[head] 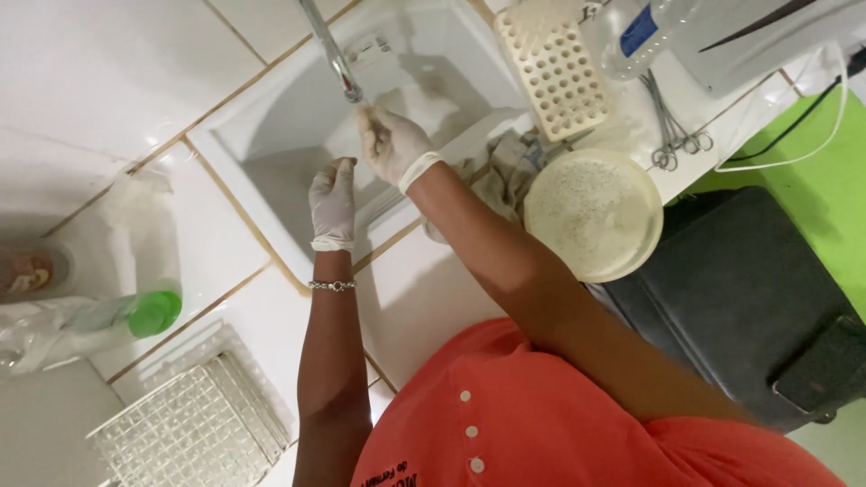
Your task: The person repeatedly washes small glass test tubes under running water in a sink, then places them into a white test tube rack. The person handles each tube individually, rinsing and positioning it in the rack.
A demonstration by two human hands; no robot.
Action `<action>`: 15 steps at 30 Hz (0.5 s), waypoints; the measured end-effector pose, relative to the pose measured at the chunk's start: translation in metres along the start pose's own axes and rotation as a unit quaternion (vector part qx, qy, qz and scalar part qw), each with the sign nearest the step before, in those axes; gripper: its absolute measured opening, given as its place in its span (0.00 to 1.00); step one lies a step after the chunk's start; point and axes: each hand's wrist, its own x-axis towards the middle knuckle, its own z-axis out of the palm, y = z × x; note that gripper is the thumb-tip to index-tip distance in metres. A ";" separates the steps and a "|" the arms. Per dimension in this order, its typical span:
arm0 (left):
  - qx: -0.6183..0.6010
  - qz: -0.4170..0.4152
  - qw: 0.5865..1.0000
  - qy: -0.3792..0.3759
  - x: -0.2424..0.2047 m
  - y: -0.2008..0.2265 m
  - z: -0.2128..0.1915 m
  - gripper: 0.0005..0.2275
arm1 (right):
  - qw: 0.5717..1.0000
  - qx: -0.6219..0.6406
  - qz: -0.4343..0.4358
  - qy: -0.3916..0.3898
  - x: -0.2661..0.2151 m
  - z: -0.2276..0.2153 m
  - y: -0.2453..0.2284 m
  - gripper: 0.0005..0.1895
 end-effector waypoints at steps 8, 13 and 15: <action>0.011 -0.008 1.000 -0.004 0.006 -0.002 -0.001 0.09 | 1.000 0.001 -0.011 0.004 -0.007 0.001 0.005 0.10; 0.020 -0.006 1.000 0.001 0.005 -0.001 -0.002 0.09 | 0.998 -0.046 -0.043 0.005 -0.022 0.006 0.003 0.13; 0.027 -0.005 1.000 0.001 0.004 0.002 -0.001 0.09 | 0.994 -0.087 -0.068 0.009 -0.038 0.019 -0.003 0.14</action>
